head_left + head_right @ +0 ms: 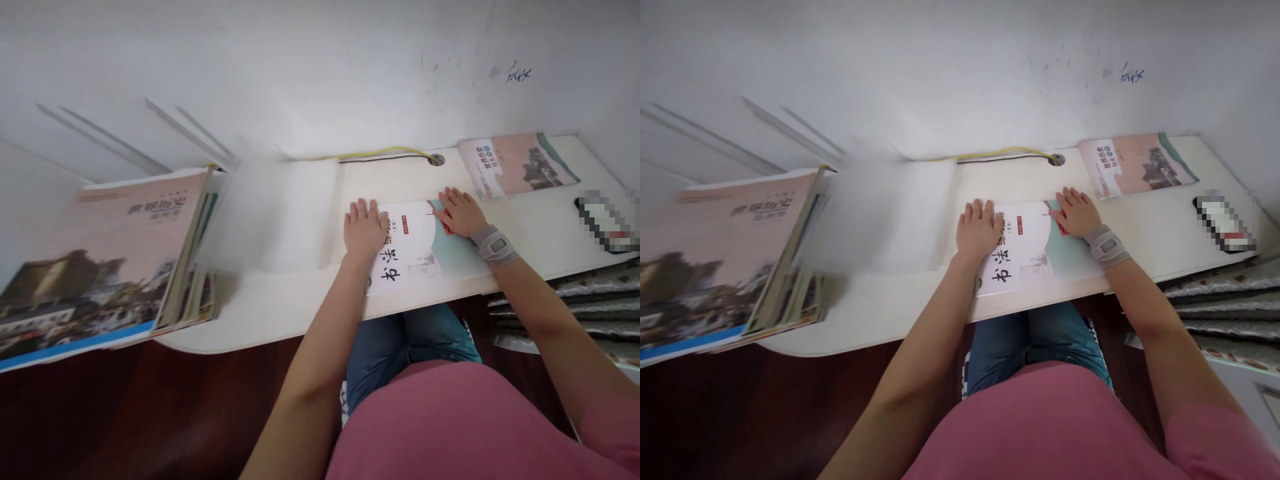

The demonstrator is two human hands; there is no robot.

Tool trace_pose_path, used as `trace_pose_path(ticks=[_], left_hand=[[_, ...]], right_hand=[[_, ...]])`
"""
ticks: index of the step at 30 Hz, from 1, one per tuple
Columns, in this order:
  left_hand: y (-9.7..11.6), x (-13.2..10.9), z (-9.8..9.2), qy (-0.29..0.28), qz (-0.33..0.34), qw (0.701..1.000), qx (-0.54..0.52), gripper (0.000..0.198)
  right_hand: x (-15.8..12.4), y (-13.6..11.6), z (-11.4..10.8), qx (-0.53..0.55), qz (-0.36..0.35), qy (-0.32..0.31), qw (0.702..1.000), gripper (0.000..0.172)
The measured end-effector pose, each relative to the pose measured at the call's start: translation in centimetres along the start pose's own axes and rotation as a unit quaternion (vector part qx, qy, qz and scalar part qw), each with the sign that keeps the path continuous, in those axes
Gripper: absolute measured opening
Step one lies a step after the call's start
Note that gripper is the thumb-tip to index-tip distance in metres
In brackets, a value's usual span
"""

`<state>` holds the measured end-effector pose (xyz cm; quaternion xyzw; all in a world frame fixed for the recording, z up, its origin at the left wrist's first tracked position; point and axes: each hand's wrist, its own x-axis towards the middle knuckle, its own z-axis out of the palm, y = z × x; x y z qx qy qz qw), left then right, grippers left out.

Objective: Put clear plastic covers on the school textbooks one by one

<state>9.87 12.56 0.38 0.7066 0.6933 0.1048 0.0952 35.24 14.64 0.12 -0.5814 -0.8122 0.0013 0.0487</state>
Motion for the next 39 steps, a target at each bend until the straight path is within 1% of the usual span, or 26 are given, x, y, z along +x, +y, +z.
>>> trace_pose_path(ticks=[3,5,8,11,14,15,18,20,22,24,26,27,31,34,37,39], left_hand=[[-0.3,0.0,0.3,0.051,-0.042,0.998,-0.021,0.062],[-0.4,0.1,0.5,0.076,-0.058,0.995,-0.041,0.06],[-0.8,0.2,0.5,0.105,-0.081,0.985,-0.111,0.056],[-1.3,0.4,0.2,0.138,-0.117,0.958,-0.222,0.053],[-1.7,0.4,-0.4,0.176,-0.144,0.918,-0.324,0.051],[-1.8,0.4,-0.6,0.18,-0.152,0.907,-0.349,0.051],[-2.2,0.7,-1.2,0.152,-0.152,0.888,-0.407,0.058],[-2.6,1.0,-1.5,0.12,-0.12,0.876,-0.452,0.063],[-3.2,1.5,-1.9,0.081,-0.082,0.851,-0.512,0.062],[-3.8,1.9,-2.4,0.032,-0.061,0.825,-0.561,0.054],[-4.3,2.2,-3.1,-0.004,-0.063,0.81,-0.583,0.042],[-4.4,2.3,-3.4,-0.011,-0.069,0.806,-0.587,0.036],[-4.4,2.1,-4.4,0.003,-0.087,0.801,-0.592,0.027],[-4.3,1.6,-4.6,0.016,-0.09,0.799,-0.595,0.025],[-4.3,1.3,-4.5,0.034,-0.091,0.793,-0.602,0.023],[-4.4,1.2,-4.4,0.045,-0.095,0.793,-0.6,0.021]], right_hand=[[-0.1,0.9,-0.2,0.001,0.017,0.002,1.0,0.061],[0.0,1.1,-0.2,0.01,0.029,0.004,1.0,0.058],[0.3,1.3,0.1,0.027,0.044,0.021,0.998,0.055],[0.5,1.6,0.6,0.034,0.037,0.039,0.998,0.054],[0.7,1.9,0.9,0.037,0.029,0.048,0.998,0.053],[0.7,1.9,1.0,0.037,0.026,0.05,0.998,0.052],[0.7,1.9,0.9,0.031,0.02,0.065,0.997,0.051],[0.6,1.7,0.7,0.028,0.019,0.075,0.997,0.049],[0.5,1.7,0.5,0.022,0.013,0.079,0.997,0.049],[0.4,1.8,0.3,0.012,0.001,0.084,0.996,0.05],[0.5,2.2,0.2,0.01,-0.013,0.091,0.996,0.05],[0.6,2.5,0.1,0.016,-0.022,0.091,0.995,0.05],[1.1,4.2,-0.6,0.081,-0.059,0.078,0.992,0.045],[1.1,5.5,-1.7,0.145,-0.06,0.086,0.984,0.038],[0.8,6.5,-3.0,0.23,-0.049,0.074,0.969,0.031],[0.4,6.9,-3.7,0.302,-0.039,0.054,0.951,0.031]])
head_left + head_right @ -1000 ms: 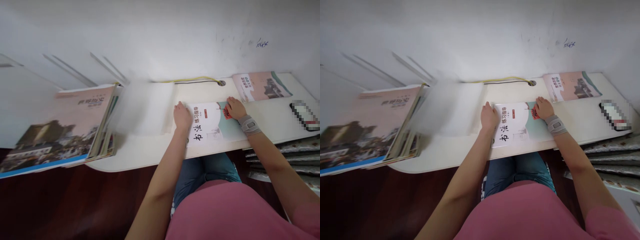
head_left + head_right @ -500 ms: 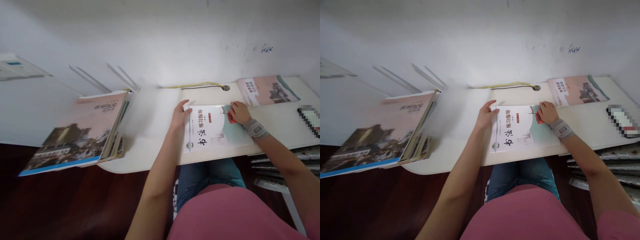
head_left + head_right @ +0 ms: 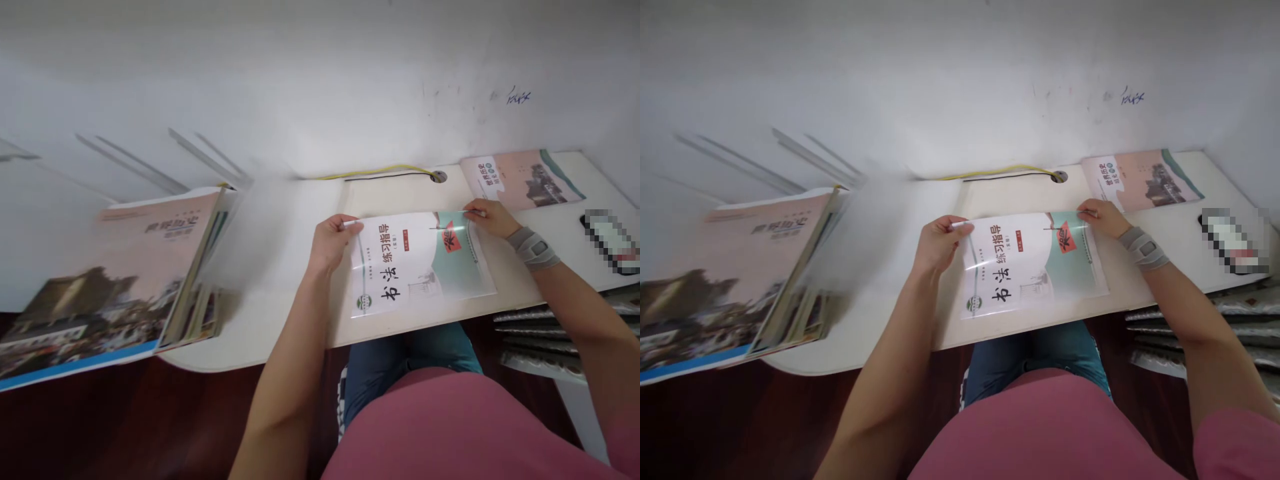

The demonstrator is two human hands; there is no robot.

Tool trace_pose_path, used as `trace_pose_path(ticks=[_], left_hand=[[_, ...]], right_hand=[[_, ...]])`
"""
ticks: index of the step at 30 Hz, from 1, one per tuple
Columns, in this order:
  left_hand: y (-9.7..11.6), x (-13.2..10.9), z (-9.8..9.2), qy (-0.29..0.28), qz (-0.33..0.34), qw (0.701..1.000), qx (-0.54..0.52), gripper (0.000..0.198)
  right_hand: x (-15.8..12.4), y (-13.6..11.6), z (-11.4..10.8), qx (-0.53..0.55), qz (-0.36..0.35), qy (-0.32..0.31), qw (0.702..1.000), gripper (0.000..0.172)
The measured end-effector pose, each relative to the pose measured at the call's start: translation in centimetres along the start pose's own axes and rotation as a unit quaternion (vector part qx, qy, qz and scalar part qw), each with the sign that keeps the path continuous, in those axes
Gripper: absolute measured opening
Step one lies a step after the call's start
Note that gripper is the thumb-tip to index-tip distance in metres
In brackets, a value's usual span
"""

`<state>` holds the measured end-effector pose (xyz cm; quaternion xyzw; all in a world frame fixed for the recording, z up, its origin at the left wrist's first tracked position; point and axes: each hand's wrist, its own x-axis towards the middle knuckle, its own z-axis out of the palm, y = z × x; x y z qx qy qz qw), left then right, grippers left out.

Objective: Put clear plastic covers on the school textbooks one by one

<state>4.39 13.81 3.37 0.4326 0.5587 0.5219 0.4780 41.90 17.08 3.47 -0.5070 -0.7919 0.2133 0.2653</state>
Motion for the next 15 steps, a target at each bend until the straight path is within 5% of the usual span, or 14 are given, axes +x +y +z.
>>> trace_pose_path(ticks=[10,15], left_hand=[[-0.2,0.5,-0.2,-0.004,-0.04,0.999,-0.022,0.026],[1.1,0.4,-1.3,-0.014,0.005,0.981,0.192,0.028]], right_hand=[[0.2,-1.3,0.9,0.28,0.117,0.091,0.949,0.036],[0.1,-0.7,1.4,0.3,0.114,0.092,0.943,0.037]])
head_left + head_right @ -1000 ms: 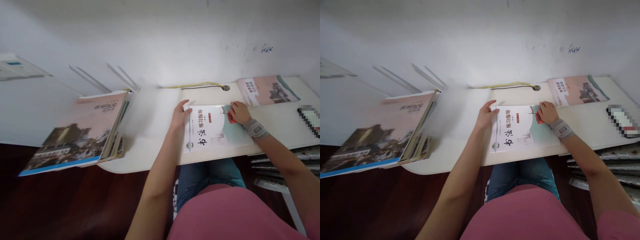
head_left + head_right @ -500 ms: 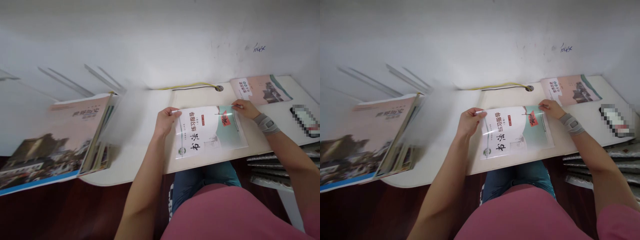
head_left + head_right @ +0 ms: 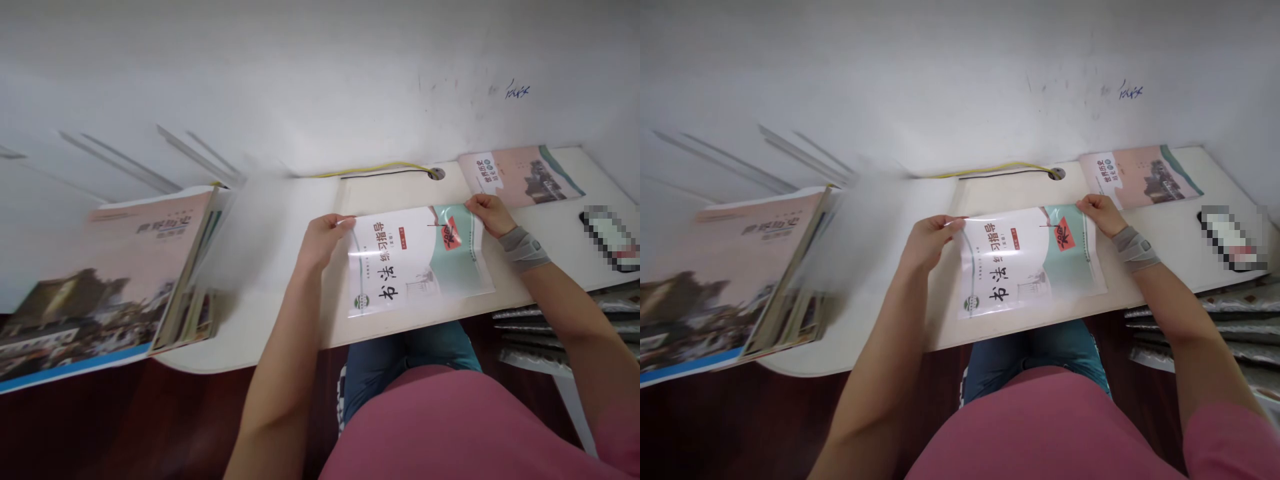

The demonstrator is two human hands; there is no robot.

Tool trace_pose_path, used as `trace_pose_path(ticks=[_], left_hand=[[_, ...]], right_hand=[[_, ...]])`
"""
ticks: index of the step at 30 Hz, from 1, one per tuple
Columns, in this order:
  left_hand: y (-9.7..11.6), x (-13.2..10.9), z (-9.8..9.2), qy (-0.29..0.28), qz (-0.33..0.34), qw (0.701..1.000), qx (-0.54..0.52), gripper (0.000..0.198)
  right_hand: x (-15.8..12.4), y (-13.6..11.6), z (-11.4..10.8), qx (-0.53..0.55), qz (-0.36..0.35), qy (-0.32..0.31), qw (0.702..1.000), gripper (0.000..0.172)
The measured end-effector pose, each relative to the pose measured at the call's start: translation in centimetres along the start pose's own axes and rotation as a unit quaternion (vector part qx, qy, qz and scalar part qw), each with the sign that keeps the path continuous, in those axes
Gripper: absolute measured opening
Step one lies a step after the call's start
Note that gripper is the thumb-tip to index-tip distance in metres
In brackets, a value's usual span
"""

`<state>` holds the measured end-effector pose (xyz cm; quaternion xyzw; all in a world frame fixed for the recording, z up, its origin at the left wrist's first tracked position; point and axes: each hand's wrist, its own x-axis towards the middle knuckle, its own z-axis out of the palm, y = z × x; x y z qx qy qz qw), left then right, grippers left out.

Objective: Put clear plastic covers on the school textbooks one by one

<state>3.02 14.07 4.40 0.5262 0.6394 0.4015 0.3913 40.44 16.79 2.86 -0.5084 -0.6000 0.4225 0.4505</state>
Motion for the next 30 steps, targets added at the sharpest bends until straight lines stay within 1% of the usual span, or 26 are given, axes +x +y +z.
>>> trace_pose_path(ticks=[1,2,4,5,6,7,8,10,11,13,17,21,24,26,28,30], left_hand=[[0.5,0.0,-0.2,-0.002,0.03,0.997,0.076,0.032],[1.2,0.0,-0.2,-0.001,0.071,0.986,0.148,0.035],[3.0,-0.1,0.6,0.003,0.172,0.951,0.257,0.04],[4.0,-0.1,1.4,-0.001,0.222,0.931,0.29,0.039],[5.0,-0.1,2.4,-0.017,0.265,0.912,0.311,0.036],[6.0,-0.2,3.6,-0.048,0.297,0.897,0.325,0.033],[6.9,-0.2,4.8,-0.082,0.314,0.885,0.334,0.03],[8.1,-0.2,6.9,-0.131,0.311,0.872,0.355,0.029],[8.5,-0.1,7.7,-0.14,0.3,0.872,0.36,0.03],[8.7,0.0,8.5,-0.14,0.275,0.882,0.356,0.03],[8.3,0.3,8.3,-0.141,0.247,0.906,0.313,0.027],[8.3,0.3,8.0,-0.135,0.239,0.912,0.306,0.024],[8.3,0.3,8.1,-0.132,0.247,0.902,0.328,0.025],[8.2,0.3,8.2,-0.135,0.269,0.891,0.34,0.028],[8.0,0.4,8.4,-0.138,0.295,0.879,0.349,0.03],[7.7,0.4,8.5,-0.142,0.313,0.869,0.357,0.032]], right_hand=[[0.0,0.1,-0.1,-0.001,-0.003,-0.003,1.0,0.037],[0.0,0.3,-0.3,0.0,-0.004,-0.007,1.0,0.038],[0.0,0.4,-0.5,0.004,-0.003,-0.012,1.0,0.038],[-0.1,0.4,-0.6,0.005,-0.002,-0.013,1.0,0.039],[-0.1,0.4,-0.6,0.006,-0.002,-0.012,1.0,0.039],[-0.1,0.3,-0.6,0.006,-0.002,-0.011,1.0,0.04],[-0.2,0.2,-0.6,0.007,-0.004,-0.009,1.0,0.04],[-0.3,0.1,-0.6,0.009,-0.008,-0.009,1.0,0.039],[-0.3,0.0,-0.6,0.011,-0.011,-0.009,1.0,0.039],[-0.3,0.0,-0.7,0.012,-0.014,-0.01,1.0,0.038],[-0.2,0.0,-0.6,0.007,-0.014,-0.007,1.0,0.037],[-0.1,0.2,-0.3,-0.008,-0.015,-0.004,1.0,0.035],[-0.1,0.2,-0.7,-0.034,-0.026,0.003,0.999,0.034],[0.0,-0.4,-1.3,-0.071,-0.043,-0.005,0.997,0.03],[0.1,-1.8,-1.5,-0.136,-0.085,-0.024,0.987,0.025],[0.2,-3.8,-0.6,-0.222,-0.147,-0.042,0.963,0.025]])
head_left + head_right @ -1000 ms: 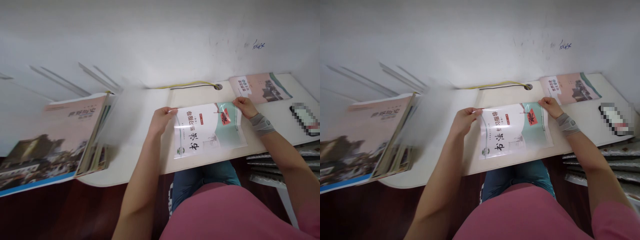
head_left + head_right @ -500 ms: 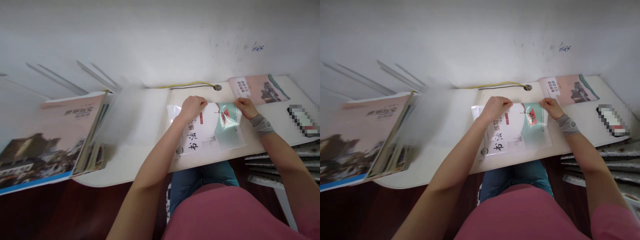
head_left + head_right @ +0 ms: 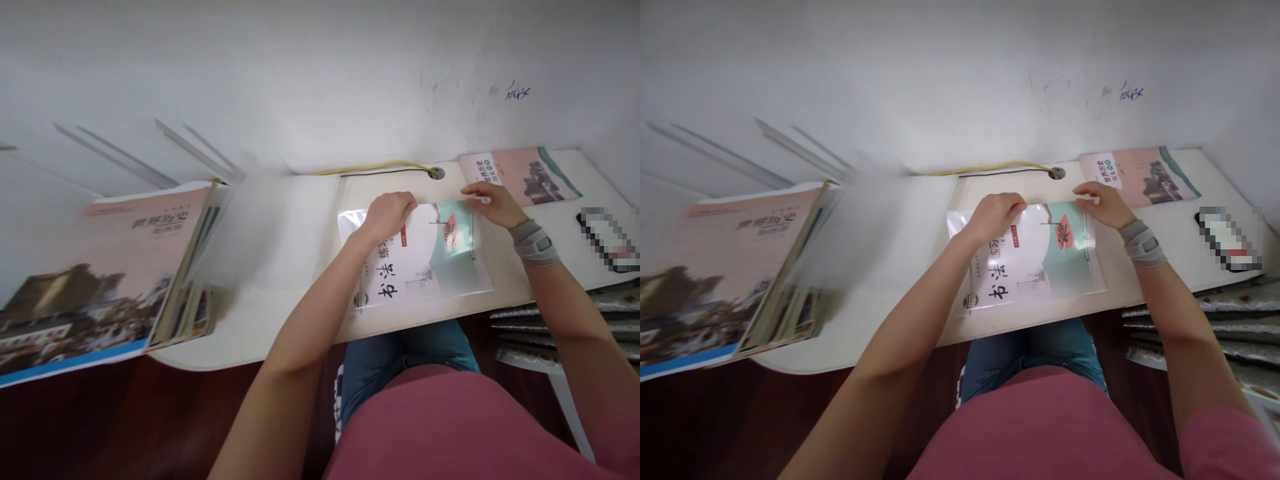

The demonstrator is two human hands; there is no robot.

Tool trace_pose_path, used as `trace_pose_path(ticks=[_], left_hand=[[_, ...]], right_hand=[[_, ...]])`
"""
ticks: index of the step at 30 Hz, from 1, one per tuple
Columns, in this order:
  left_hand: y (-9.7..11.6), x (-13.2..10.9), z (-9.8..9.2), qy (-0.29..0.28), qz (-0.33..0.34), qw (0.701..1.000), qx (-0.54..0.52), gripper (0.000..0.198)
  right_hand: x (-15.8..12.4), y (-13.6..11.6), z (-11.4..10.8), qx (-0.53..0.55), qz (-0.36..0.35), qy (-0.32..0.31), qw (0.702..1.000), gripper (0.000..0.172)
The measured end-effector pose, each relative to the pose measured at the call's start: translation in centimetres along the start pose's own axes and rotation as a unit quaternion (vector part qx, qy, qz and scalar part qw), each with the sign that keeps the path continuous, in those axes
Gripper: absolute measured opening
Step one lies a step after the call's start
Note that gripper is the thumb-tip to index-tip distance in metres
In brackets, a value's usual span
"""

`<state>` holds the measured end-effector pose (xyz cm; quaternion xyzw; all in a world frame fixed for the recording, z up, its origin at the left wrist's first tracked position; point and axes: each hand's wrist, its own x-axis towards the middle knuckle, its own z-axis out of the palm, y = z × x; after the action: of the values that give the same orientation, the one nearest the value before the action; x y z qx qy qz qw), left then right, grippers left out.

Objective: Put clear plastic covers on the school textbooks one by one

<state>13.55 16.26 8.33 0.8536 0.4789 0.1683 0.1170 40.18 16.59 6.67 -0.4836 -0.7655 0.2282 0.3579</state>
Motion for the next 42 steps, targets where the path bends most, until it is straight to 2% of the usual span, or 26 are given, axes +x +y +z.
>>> trace_pose_path(ticks=[3,6,9,12,17,21,24,26,27,29,32,34,37,42], left_hand=[[0.0,-0.1,0.2,-0.002,0.005,1.0,0.006,0.032],[0.1,-0.3,0.2,-0.001,-0.007,1.0,0.003,0.03],[0.3,-0.5,0.3,0.004,-0.028,1.0,0.0,0.027],[0.4,-0.6,0.8,0.014,-0.04,0.999,0.01,0.027],[0.3,-0.8,1.8,0.032,-0.033,0.999,0.016,0.027],[-0.1,-1.0,1.8,0.029,-0.02,0.999,-0.002,0.027],[-0.5,-1.1,1.5,0.032,-0.042,0.998,-0.016,0.026],[-0.6,-1.2,1.3,0.033,-0.057,0.997,-0.025,0.025],[-0.5,-1.2,1.3,0.03,-0.055,0.998,-0.027,0.025],[-0.3,-1.1,1.3,0.022,-0.035,0.999,-0.023,0.024],[0.1,-1.1,1.4,0.018,-0.021,1.0,-0.008,0.025],[0.3,-1.3,1.4,0.017,-0.03,0.999,-0.001,0.027],[0.4,-1.4,1.5,0.014,-0.038,0.999,0.006,0.029],[-0.4,-1.3,1.2,0.022,-0.035,0.999,-0.011,0.029]], right_hand=[[1.7,-3.8,1.8,-0.141,-0.072,-0.055,0.986,0.028],[3.3,-6.5,4.5,-0.233,-0.067,-0.128,0.962,0.03],[3.9,-7.3,6.0,-0.246,-0.052,-0.147,0.957,0.029],[3.6,-6.8,5.8,-0.247,-0.038,-0.129,0.96,0.026],[1.8,-4.5,3.2,-0.233,0.006,-0.118,0.965,0.021],[-0.1,-0.3,-1.3,-0.229,0.057,-0.095,0.967,0.019],[-1.1,2.4,-4.6,-0.29,0.101,-0.042,0.951,0.027],[-1.2,2.4,-5.3,-0.308,0.108,-0.002,0.945,0.035],[-1.0,1.7,-4.9,-0.3,0.085,0.01,0.95,0.036],[-0.1,-0.9,-2.7,-0.268,-0.011,0.003,0.963,0.034],[1.5,-5.2,2.0,-0.275,-0.089,-0.123,0.949,0.035],[2.4,-6.8,4.3,-0.294,-0.099,-0.162,0.937,0.033],[3.0,-6.8,5.5,-0.289,-0.104,-0.178,0.935,0.027],[2.7,-5.1,5.0,-0.263,-0.077,-0.163,0.948,0.026]])
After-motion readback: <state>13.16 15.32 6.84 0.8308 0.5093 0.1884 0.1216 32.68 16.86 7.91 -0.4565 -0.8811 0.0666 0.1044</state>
